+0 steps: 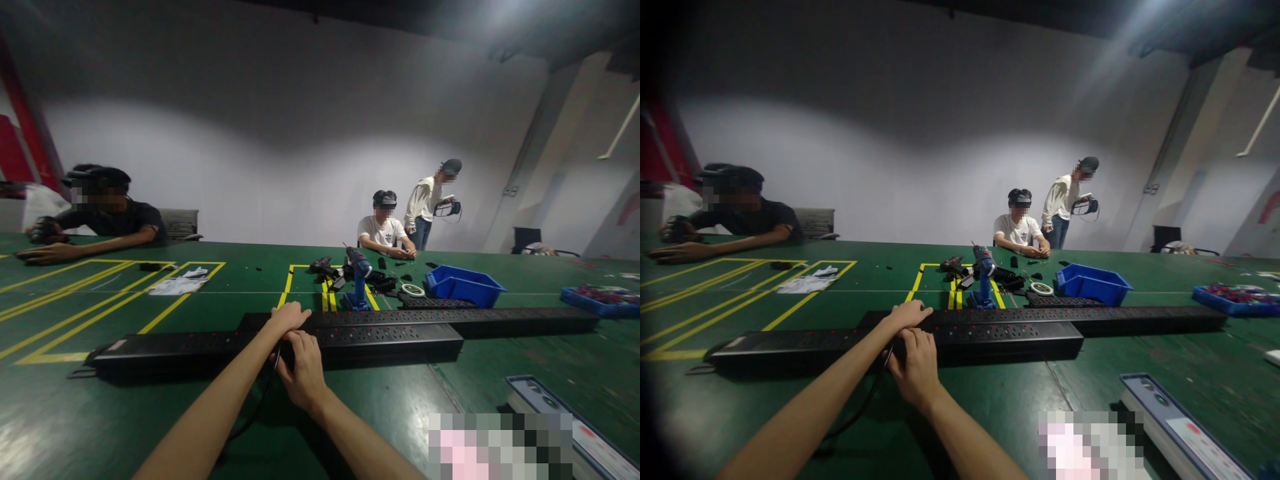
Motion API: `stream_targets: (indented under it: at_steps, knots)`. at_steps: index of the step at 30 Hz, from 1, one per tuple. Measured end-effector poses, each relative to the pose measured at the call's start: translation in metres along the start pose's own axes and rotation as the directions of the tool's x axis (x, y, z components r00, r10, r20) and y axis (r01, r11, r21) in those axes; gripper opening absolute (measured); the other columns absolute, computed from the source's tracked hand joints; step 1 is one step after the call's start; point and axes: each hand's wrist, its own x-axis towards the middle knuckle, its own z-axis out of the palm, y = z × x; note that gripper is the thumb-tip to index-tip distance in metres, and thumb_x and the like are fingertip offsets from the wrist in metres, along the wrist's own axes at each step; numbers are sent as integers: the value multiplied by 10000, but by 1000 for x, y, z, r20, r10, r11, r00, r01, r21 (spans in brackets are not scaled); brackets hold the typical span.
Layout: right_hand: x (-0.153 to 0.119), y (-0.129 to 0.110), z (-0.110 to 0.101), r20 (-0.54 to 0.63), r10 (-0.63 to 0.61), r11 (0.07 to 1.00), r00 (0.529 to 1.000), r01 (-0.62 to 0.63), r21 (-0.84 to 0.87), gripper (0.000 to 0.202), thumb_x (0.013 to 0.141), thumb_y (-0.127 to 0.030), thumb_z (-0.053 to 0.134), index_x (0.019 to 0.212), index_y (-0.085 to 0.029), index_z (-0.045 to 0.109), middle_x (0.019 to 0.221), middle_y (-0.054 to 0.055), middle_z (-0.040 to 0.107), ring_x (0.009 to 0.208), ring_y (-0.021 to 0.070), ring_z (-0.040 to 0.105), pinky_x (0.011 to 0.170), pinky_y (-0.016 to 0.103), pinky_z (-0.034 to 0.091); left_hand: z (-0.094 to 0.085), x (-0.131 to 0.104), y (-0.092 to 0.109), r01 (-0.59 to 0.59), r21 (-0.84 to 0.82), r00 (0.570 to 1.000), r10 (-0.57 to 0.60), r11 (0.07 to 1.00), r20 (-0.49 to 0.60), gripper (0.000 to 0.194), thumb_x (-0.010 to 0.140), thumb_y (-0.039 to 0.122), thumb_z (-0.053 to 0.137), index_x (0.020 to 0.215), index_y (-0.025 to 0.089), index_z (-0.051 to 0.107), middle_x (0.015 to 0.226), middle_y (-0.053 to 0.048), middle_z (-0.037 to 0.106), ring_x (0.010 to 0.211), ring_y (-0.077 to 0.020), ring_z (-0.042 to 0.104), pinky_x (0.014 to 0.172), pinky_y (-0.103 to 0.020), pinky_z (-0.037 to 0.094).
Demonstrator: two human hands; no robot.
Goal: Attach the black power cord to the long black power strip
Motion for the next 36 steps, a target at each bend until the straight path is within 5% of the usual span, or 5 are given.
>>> stream_targets:
  at_steps: [21, 28, 36]
  knots:
    - [-5, 7, 4, 45, -58, 998, 997, 59, -27, 241, 813, -222, 544, 1052, -192, 544, 1028, 71, 607, 973, 222, 524, 902, 377, 361, 5, -13, -1, -19, 17, 998, 20, 1000, -55, 650, 949, 540, 142, 1029, 187, 681, 1133, -159, 678, 1088, -318, 603, 933, -491, 402]
    - [-5, 6, 6, -20, -23, 997, 1000, 21, -70, 176, 829, -171, 516, 998, -202, 555, 1013, 53, 600, 992, 211, 504, 960, 396, 315, 3, -17, 2, -26, 26, 993, 29, 999, -115, 603, 916, 604, 249, 1022, 202, 687, 1137, -145, 675, 1125, -335, 570, 964, -506, 373]
    - [-6, 13, 10, -37, 57, 982, 998, -62, -180, 149, 759, -137, 568, 877, -228, 553, 981, 46, 572, 980, 231, 487, 968, 433, 314, 6, -20, -14, -61, -399, 972, -37, 915, -233, 436, 961, 420, 286, 1067, 217, 658, 1103, -67, 699, 1045, -217, 623, 925, -333, 439]
